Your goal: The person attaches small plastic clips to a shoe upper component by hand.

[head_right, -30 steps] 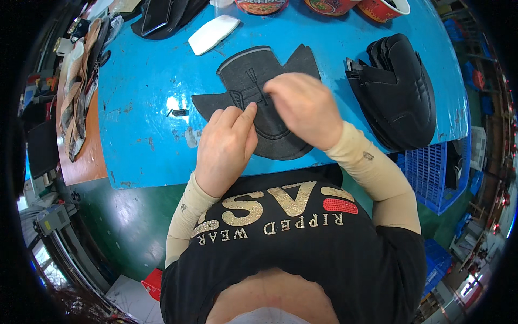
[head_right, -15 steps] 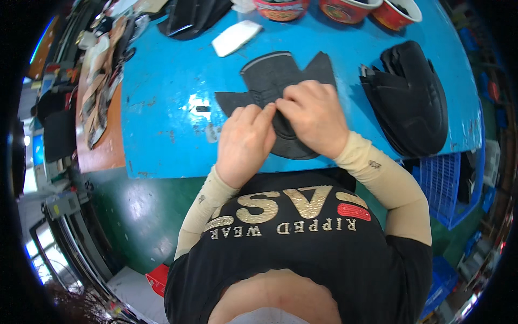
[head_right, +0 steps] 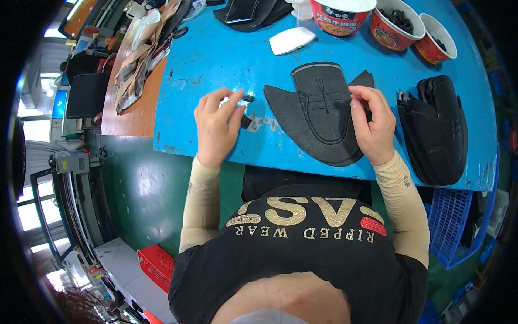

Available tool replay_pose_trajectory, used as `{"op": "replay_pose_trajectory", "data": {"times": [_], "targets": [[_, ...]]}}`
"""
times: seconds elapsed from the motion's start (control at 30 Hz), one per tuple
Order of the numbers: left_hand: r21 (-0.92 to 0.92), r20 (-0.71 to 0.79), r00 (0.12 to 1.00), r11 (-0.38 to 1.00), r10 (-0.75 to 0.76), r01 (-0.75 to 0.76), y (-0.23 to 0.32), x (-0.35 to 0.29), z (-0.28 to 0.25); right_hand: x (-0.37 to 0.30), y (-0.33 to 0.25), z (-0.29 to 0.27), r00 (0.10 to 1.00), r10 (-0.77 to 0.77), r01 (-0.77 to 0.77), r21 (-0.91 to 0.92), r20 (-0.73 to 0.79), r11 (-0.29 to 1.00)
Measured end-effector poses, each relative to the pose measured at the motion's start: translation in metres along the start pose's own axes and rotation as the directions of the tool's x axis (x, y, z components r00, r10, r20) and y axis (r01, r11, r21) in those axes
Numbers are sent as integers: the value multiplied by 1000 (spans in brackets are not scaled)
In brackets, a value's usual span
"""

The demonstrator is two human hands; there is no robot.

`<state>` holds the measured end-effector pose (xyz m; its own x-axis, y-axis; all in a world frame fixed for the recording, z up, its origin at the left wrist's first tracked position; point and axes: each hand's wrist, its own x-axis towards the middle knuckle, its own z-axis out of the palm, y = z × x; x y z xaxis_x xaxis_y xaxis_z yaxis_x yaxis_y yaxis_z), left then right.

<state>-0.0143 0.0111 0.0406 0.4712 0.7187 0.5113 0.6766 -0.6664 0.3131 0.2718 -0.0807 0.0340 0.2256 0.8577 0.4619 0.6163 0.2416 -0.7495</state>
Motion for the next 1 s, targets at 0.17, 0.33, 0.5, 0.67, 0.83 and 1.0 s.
{"op": "replay_pose_trajectory", "data": {"times": [0.17, 0.33, 0.5, 0.67, 0.83, 1.0], "targets": [[85, 203, 972, 987, 120, -139, -11, 32, -2, 2, 3, -3, 1000, -15, 14, -26, -23, 1000], [-850, 423, 851, 189, -311, 492, 35, 19, -3, -1, -9, -1, 992, -8, 12, 35, -123, 999], [-932, 346, 912, 35, -219, 362, 92, -5, 42, -27, -50, 14, 963, 135, -251, 586, 235, 771], [-927, 373, 891, -65, -258, 369, 100, -7, 55, -32, -44, 17, 950, 260, -309, 657, 174, 688], [-961, 227, 918, 79, -324, 265, 100, -10, 58, -32, -44, 23, 981, 186, -194, 450, 63, 872], [-937, 323, 890, 22, -321, 348, 103, -5, 56, -27, -41, 12, 999, -44, 44, 120, 2, 992]]}}
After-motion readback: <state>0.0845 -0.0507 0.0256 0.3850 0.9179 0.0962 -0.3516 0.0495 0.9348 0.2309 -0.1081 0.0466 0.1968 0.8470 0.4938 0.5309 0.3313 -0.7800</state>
